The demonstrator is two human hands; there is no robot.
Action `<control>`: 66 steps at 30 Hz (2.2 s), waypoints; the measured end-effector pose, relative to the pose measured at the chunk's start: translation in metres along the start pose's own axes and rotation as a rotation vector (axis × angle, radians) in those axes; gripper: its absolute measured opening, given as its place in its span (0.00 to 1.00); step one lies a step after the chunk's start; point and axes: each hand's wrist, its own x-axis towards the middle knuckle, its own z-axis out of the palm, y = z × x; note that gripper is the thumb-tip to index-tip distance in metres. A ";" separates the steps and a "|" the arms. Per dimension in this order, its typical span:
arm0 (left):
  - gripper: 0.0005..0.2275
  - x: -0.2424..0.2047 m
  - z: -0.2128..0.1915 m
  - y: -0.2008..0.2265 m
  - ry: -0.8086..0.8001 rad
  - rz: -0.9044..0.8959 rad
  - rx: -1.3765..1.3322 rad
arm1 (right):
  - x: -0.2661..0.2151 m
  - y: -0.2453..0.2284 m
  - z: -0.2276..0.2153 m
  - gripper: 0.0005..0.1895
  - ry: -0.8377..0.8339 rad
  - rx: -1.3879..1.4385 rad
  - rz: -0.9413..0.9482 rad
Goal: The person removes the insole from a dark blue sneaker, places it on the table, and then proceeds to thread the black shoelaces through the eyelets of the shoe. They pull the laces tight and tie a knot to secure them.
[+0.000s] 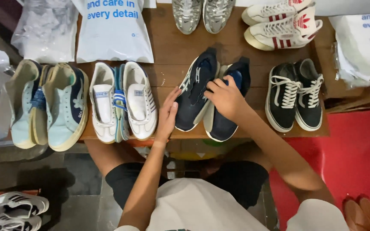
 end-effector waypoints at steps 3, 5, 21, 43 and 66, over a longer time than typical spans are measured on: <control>0.22 0.001 -0.001 0.000 0.012 0.033 0.011 | 0.000 0.001 0.015 0.09 0.118 0.008 -0.031; 0.22 0.001 -0.001 0.006 0.008 0.033 0.010 | -0.005 0.005 0.017 0.09 0.133 0.037 -0.029; 0.19 -0.004 0.007 0.011 0.106 0.079 0.266 | -0.014 0.006 -0.011 0.07 0.085 0.201 0.016; 0.36 0.136 -0.009 -0.068 -0.341 0.107 0.743 | -0.016 0.004 0.008 0.11 0.131 0.277 -0.032; 0.28 0.246 0.004 -0.059 -0.490 0.098 0.858 | 0.021 -0.033 -0.036 0.20 0.131 0.482 -0.061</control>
